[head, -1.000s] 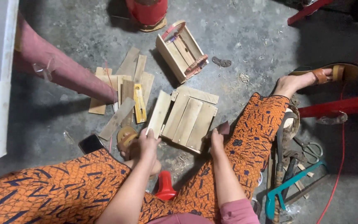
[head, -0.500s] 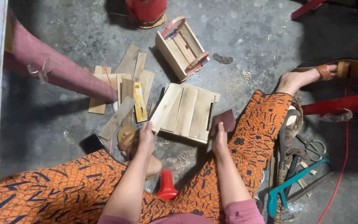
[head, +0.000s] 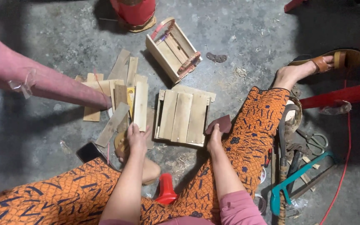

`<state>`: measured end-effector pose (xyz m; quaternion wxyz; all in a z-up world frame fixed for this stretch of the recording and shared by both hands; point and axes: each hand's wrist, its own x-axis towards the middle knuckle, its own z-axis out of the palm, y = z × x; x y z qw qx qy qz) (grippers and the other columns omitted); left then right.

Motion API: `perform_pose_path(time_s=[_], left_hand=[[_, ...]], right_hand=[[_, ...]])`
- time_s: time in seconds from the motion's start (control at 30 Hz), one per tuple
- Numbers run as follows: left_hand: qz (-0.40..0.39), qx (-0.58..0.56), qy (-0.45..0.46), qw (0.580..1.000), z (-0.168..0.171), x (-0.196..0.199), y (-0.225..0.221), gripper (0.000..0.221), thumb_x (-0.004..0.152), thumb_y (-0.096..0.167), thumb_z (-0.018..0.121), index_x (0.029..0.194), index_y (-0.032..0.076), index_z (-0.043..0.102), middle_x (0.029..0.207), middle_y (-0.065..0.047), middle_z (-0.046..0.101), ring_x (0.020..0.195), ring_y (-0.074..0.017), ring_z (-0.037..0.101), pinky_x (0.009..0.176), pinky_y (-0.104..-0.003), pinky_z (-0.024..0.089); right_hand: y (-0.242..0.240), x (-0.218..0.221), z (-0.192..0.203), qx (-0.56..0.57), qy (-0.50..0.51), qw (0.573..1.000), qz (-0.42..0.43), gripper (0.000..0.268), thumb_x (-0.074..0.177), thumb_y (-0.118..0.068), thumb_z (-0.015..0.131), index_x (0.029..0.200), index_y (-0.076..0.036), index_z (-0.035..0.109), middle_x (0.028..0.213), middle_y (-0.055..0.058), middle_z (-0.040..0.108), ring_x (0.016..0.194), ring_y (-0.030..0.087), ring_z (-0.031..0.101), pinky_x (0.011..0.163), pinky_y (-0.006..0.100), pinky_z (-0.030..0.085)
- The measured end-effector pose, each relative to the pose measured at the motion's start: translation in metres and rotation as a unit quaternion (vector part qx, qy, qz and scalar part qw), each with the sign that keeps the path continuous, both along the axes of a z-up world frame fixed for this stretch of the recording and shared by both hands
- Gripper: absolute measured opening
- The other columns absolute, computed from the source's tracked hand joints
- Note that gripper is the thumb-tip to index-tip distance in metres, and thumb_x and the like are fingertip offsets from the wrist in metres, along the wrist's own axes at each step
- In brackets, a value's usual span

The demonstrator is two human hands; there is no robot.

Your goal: Sanding small wooden slats and assembling them into a small wooden box or frame.

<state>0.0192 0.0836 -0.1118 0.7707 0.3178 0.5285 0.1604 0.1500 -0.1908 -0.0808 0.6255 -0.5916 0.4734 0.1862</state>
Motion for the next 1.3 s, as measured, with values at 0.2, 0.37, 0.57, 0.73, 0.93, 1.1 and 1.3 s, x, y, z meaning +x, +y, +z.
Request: perform_pose_path(time_s=[0.2,0.37,0.57,0.73,0.93,1.1,1.3], left_hand=[[-0.292,0.717,0.192,0.602,0.069,0.015,-0.035,0.059,0.082,0.015,0.069,0.14,0.023,0.064,0.142,-0.024,0.051,0.137,-0.0417,0.047,0.105,-0.057,0.04],[-0.474,0.474,0.227,0.707,0.089,0.041,-0.031,0.065,0.088,0.023,0.06,0.151,0.013,0.048,0.15,-0.021,0.047,0.141,-0.0404,0.044,0.118,-0.053,0.031],[-0.407,0.279,0.255,0.831,0.046,0.042,-0.005,0.07,0.091,0.051,0.064,0.15,0.015,0.051,0.146,-0.013,0.057,0.14,-0.0304,0.048,0.116,-0.044,0.037],[-0.391,0.171,0.164,0.889,0.117,0.048,-0.006,0.078,0.095,0.056,0.065,0.145,-0.002,0.053,0.148,-0.026,0.052,0.142,-0.0365,0.045,0.119,-0.047,0.035],[-0.418,0.204,0.132,0.875,0.119,0.049,-0.026,0.088,0.105,0.059,0.04,0.15,-0.016,0.034,0.157,-0.038,0.032,0.151,-0.0436,0.027,0.126,-0.052,0.017],[-0.396,0.266,0.046,0.878,0.131,0.032,-0.029,0.06,0.107,0.049,0.04,0.134,0.0,0.063,0.13,-0.026,0.066,0.128,-0.0326,0.058,0.113,-0.05,0.039],[-0.432,0.282,0.039,0.855,0.162,0.03,-0.026,0.055,0.106,0.045,0.041,0.14,0.006,0.06,0.133,-0.021,0.066,0.126,-0.0284,0.06,0.111,-0.048,0.042]], right_hand=[[-0.022,-0.012,-0.076,0.072,0.044,0.996,-0.004,0.089,0.099,-0.057,0.052,0.16,-0.008,0.01,0.167,0.023,0.012,0.149,0.049,0.025,0.116,0.069,0.022],[0.002,-0.003,-0.012,0.193,0.005,0.979,-0.065,0.082,0.103,-0.046,0.05,0.161,-0.006,0.008,0.158,0.03,0.026,0.141,0.048,0.038,0.111,0.062,0.036],[-0.005,0.002,0.013,0.132,0.011,0.991,0.025,0.094,0.1,-0.058,0.049,0.161,-0.009,-0.004,0.158,0.029,0.031,0.134,0.047,0.046,0.108,0.064,0.04],[-0.04,0.005,0.01,0.1,0.033,0.99,0.096,0.093,0.096,-0.066,0.054,0.16,-0.013,0.015,0.129,0.023,0.054,0.093,0.034,0.063,0.073,0.043,0.058],[0.006,0.005,0.143,-0.038,-0.023,0.982,0.183,0.085,0.096,-0.066,0.052,0.153,-0.003,0.042,0.155,0.03,0.037,0.144,0.046,0.035,0.114,0.058,0.035],[-0.029,0.005,0.089,0.008,-0.032,0.987,0.158,0.074,0.097,-0.059,0.058,0.149,-0.007,0.05,0.153,0.021,0.044,0.141,0.036,0.042,0.117,0.049,0.034],[-0.031,0.004,0.114,0.068,-0.044,0.986,0.143,0.065,0.101,-0.054,0.055,0.143,-0.005,0.057,0.144,0.022,0.055,0.133,0.033,0.051,0.108,0.045,0.045]])
